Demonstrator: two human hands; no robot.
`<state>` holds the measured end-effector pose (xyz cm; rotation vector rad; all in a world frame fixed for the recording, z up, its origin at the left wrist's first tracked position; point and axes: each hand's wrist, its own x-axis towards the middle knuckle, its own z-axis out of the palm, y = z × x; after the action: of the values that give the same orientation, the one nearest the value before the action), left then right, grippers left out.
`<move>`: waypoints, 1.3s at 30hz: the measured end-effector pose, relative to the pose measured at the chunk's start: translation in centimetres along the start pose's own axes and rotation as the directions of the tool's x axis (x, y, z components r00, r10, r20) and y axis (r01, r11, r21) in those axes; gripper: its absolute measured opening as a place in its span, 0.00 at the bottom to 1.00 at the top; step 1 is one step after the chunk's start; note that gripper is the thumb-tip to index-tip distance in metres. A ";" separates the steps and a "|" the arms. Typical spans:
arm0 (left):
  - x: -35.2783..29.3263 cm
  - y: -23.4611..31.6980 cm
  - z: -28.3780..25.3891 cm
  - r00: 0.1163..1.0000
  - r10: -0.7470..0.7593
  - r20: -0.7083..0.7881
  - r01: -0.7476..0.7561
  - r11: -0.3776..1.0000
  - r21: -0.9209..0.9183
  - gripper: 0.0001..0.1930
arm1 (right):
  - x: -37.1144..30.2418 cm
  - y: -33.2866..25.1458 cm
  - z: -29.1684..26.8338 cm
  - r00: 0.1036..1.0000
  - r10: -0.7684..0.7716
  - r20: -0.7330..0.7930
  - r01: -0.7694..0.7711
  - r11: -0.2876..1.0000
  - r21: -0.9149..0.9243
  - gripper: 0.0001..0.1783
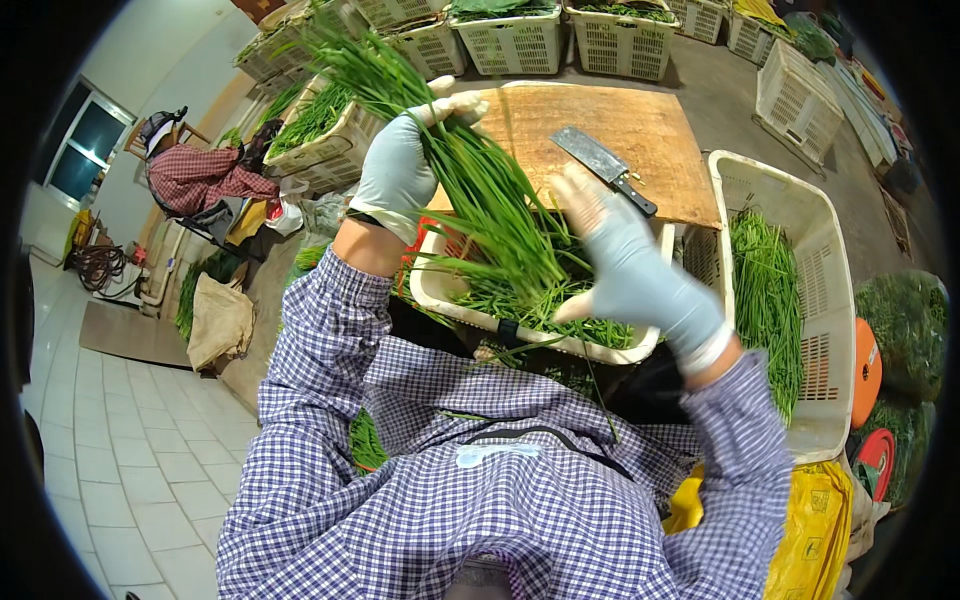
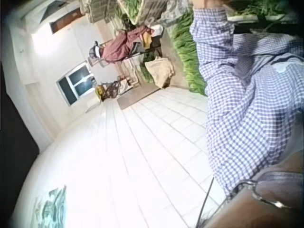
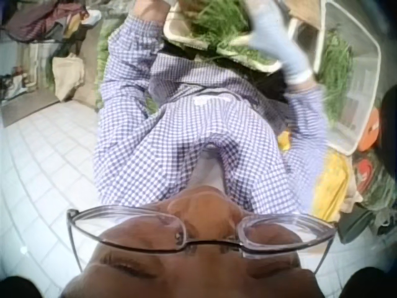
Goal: The person sits on the floor and repeatedly picks up bunches of green onions from a white basket. They align the stems, remove stray pieces, and place the sorted bunches onto a wooden board. A knife rests on the board, but the person handles the vegetables by hand.
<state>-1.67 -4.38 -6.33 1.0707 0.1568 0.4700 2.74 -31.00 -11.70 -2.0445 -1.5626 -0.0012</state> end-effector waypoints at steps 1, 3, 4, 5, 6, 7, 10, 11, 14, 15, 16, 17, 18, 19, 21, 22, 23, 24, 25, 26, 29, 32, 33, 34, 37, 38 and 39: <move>0.8 -0.6 -0.3 0.997 -0.027 -0.077 0.024 0.999 -0.042 0.20 | 0.1 -1.6 1.7 0.995 0.015 -0.103 -0.020 0.999 -0.051 0.81; -0.3 -0.7 1.0 0.989 0.014 -0.149 -0.019 0.999 -0.037 0.18 | 2.8 -5.0 4.1 0.927 0.198 -0.319 -0.215 0.976 -0.019 0.73; -0.9 -0.9 1.6 0.983 0.035 -0.181 -0.042 0.999 -0.031 0.17 | 4.1 -5.5 5.1 0.851 0.257 -0.458 -0.261 0.964 0.056 0.67; -1.1 -1.4 1.1 0.982 0.081 -0.173 -0.090 0.995 -0.042 0.16 | 5.2 -5.4 5.8 0.791 0.325 -0.519 -0.243 0.944 0.221 0.56; -1.8 -1.4 1.4 0.983 0.101 -0.157 -0.110 0.993 -0.050 0.16 | 6.0 -4.7 6.4 0.719 0.407 -0.564 -0.217 0.902 0.374 0.44; -1.8 -1.1 1.2 0.984 0.045 -0.175 -0.055 0.997 -0.054 0.16 | 6.4 -4.2 6.7 0.665 0.489 -0.564 -0.045 0.781 0.623 0.21; -1.3 -0.8 -0.1 0.954 0.166 -0.248 -0.160 0.986 0.046 0.19 | 4.7 -3.8 3.9 0.743 0.608 -0.280 0.151 0.256 0.955 0.13; -0.9 -0.9 -1.0 0.960 0.134 -0.246 -0.149 0.988 -0.043 0.19 | 4.4 -2.5 4.7 0.745 0.548 -0.380 0.273 0.270 0.924 0.14; 1.2 -0.8 -4.5 0.978 0.124 -0.168 -0.173 0.932 -0.319 0.17 | 2.9 0.6 4.2 0.840 0.431 -0.331 0.073 0.513 0.855 0.18; 1.3 -0.1 -4.5 0.967 0.144 -0.211 -0.201 0.940 -0.276 0.16 | 2.1 2.1 4.8 0.777 0.522 -0.350 -0.045 0.601 0.798 0.20; 1.3 0.7 -4.4 0.954 0.170 -0.248 -0.229 0.944 -0.235 0.15 | 0.3 4.5 5.6 0.780 0.515 -0.356 -0.084 0.649 0.756 0.16; 1.3 1.6 -5.3 0.949 0.156 -0.273 -0.239 0.921 -0.307 0.13 | -2.0 8.1 6.9 0.768 0.563 -0.307 -0.250 0.704 0.665 0.15; 1.9 2.4 -7.6 0.963 0.172 -0.205 -0.241 0.892 -0.382 0.11 | -2.7 8.7 7.1 0.741 0.638 -0.208 -0.410 0.676 0.612 0.16; 1.9 2.8 -7.8 0.957 0.189 -0.221 -0.266 0.877 -0.400 0.10 | -3.3 8.6 6.6 0.694 0.711 -0.114 -0.562 0.634 0.531 0.18; 1.3 3.5 -5.5 0.911 0.193 -0.365 -0.309 0.906 -0.290 0.10 | -4.2 5.2 5.3 0.652 0.743 0.154 -0.706 0.520 0.481 0.36; 1.2 2.9 -5.2 0.918 0.263 -0.296 -0.354 0.881 -0.315 0.12 | -4.1 3.9 6.9 0.751 0.635 0.183 -0.603 0.546 0.581 0.48; 0.9 2.1 -4.7 0.910 0.303 -0.284 -0.381 0.881 -0.281 0.14 | -3.3 3.6 8.8 0.792 0.566 0.231 -0.577 0.567 0.589 0.51; 0.5 1.0 -4.1 0.900 0.339 -0.273 -0.407 0.878 -0.252 0.16 | -1.1 0.7 8.9 0.781 0.564 0.268 -0.511 0.330 0.794 0.51; -0.2 0.2 -2.6 0.886 0.323 -0.333 -0.402 0.893 -0.203 0.12 | 0.8 -0.7 9.1 0.814 0.548 0.195 -0.389 0.264 0.883 0.48; -1.2 -1.2 -1.7 0.894 0.363 -0.262 -0.418 0.887 -0.197 0.12 | 2.0 -0.3 9.7 0.857 0.508 0.080 -0.272 0.315 0.909 0.35; -2.1 -2.3 -0.4 0.893 0.355 -0.277 -0.408 0.898 -0.164 0.15 | 5.7 -1.3 10.4 0.733 0.621 0.278 -0.016 -0.392 0.920 0.16; -1.8 -1.0 -1.1 0.878 0.415 -0.237 -0.454 0.880 -0.138 0.14 | 4.8 2.3 13.1 0.578 0.747 0.329 -0.082 -0.348 0.934 0.11; -1.6 -0.3 -1.8 0.878 0.392 -0.275 -0.443 0.883 -0.155 0.13 | 3.5 3.3 13.0 0.562 0.779 0.279 -0.102 -0.269 0.958 0.12; -1.2 0.3 -2.3 0.881 0.361 -0.307 -0.426 0.887 -0.180 0.12 | 1.7 5.0 13.2 0.539 0.812 0.221 -0.120 -0.186 0.975 0.12; -0.1 1.8 -3.2 0.902 0.334 -0.273 -0.403 0.877 -0.261 0.10 | -1.6 9.9 12.8 0.542 0.766 0.346 -0.487 -0.050 0.872 0.20; 0.2 1.9 -3.9 0.891 0.322 -0.321 -0.416 0.863 -0.287 0.11 | -0.4 7.1 11.9 0.635 0.712 0.299 -0.524 0.114 0.844 0.28; 0.1 1.7 -3.9 0.893 0.327 -0.308 -0.415 0.864 -0.286 0.11 | 0.9 4.8 10.9 0.697 0.661 0.277 -0.481 0.145 0.864 0.31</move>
<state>-3.42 -0.50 -6.73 0.6883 0.0816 0.9533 3.72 -26.27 -22.63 -1.4577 -0.2827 0.7944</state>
